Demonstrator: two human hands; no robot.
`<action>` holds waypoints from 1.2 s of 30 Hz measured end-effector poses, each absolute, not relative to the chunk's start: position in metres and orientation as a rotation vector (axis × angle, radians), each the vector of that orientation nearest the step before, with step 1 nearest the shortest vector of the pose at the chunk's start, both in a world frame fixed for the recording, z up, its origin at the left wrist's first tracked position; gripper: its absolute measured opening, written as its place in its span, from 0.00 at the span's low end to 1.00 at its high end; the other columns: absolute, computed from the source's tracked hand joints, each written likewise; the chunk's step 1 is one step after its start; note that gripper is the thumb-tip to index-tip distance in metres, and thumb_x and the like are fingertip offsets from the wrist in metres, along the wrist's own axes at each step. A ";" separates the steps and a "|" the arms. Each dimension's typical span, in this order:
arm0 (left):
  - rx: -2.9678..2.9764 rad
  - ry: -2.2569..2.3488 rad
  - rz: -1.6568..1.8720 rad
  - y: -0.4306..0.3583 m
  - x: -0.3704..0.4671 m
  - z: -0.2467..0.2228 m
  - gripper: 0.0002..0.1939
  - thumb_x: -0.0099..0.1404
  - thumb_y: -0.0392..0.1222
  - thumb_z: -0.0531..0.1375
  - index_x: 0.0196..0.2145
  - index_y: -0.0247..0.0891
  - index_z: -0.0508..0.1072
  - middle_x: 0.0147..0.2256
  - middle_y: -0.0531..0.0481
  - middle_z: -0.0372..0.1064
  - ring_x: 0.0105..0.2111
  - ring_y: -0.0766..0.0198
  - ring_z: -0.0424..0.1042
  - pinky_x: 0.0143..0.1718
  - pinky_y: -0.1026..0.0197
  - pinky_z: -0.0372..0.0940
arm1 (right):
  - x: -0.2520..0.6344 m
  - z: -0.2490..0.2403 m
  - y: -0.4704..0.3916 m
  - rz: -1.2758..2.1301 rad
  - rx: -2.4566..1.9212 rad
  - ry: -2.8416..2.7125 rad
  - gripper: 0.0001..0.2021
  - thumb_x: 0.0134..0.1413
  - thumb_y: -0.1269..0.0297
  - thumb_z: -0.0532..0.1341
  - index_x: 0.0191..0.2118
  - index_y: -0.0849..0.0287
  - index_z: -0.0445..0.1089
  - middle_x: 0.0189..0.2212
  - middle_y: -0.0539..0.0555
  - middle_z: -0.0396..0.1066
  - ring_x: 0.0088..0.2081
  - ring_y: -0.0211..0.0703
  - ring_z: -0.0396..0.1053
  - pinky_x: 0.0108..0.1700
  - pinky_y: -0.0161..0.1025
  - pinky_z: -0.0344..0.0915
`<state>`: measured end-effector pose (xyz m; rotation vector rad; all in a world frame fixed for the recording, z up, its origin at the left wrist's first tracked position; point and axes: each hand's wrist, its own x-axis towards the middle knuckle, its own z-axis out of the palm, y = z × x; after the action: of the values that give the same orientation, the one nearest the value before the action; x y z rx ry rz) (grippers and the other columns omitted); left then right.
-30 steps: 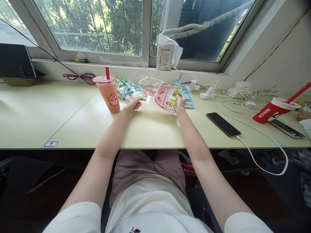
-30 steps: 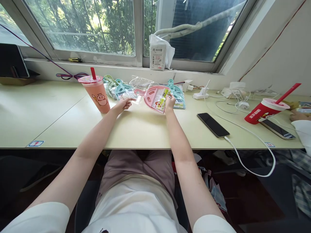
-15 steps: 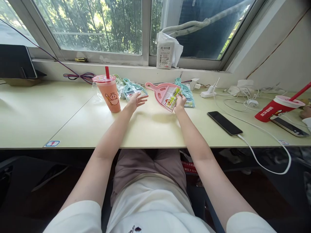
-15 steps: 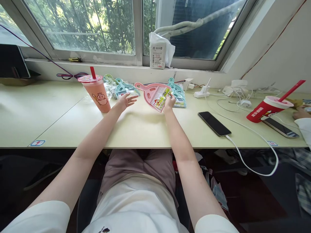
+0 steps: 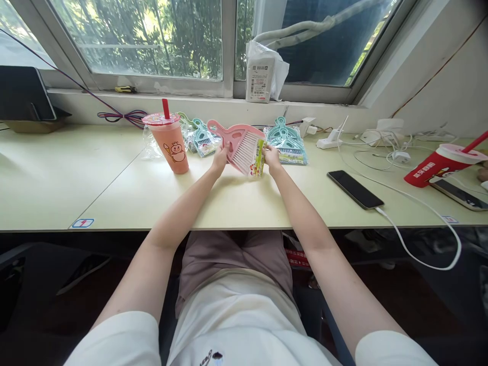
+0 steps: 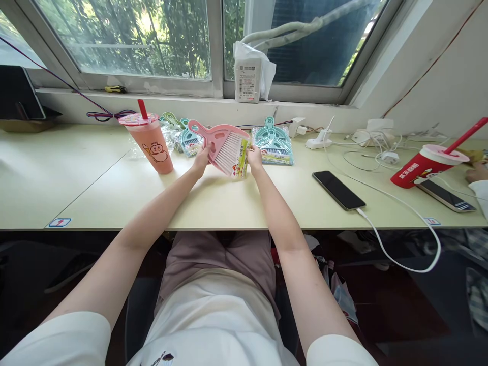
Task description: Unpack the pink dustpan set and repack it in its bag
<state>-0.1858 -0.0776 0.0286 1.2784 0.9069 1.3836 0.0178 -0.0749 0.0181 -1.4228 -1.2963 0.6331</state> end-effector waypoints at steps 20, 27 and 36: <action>2.327 1.022 1.681 -0.109 -0.169 0.014 0.37 0.74 0.71 0.42 0.66 0.43 0.60 0.59 0.34 0.71 0.56 0.49 0.74 0.48 0.52 0.72 | -0.033 0.043 -0.113 0.075 -1.145 -1.651 0.09 0.63 0.57 0.61 0.45 0.54 0.74 0.44 0.56 0.73 0.44 0.47 0.72 0.42 0.42 0.72; 2.327 0.881 1.696 -0.107 -0.170 0.029 0.31 0.75 0.67 0.46 0.61 0.44 0.68 0.49 0.41 0.78 0.44 0.54 0.78 0.44 0.56 0.71 | -0.015 0.057 -0.110 0.601 -0.891 -1.539 0.14 0.44 0.59 0.71 0.27 0.55 0.64 0.29 0.47 0.65 0.30 0.36 0.65 0.34 0.37 0.67; 1.646 1.183 2.010 -0.060 -0.218 0.050 0.25 0.77 0.62 0.47 0.46 0.41 0.74 0.37 0.47 0.74 0.42 0.58 0.74 0.48 0.56 0.68 | 0.007 0.079 -0.125 0.852 -0.824 -1.385 0.20 0.49 0.44 0.71 0.27 0.54 0.66 0.22 0.44 0.55 0.23 0.32 0.51 0.24 0.33 0.53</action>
<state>-0.2180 -0.0600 0.0495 1.6462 1.1829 2.0099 0.0070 -0.1246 0.0793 -0.8244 -1.3852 0.8523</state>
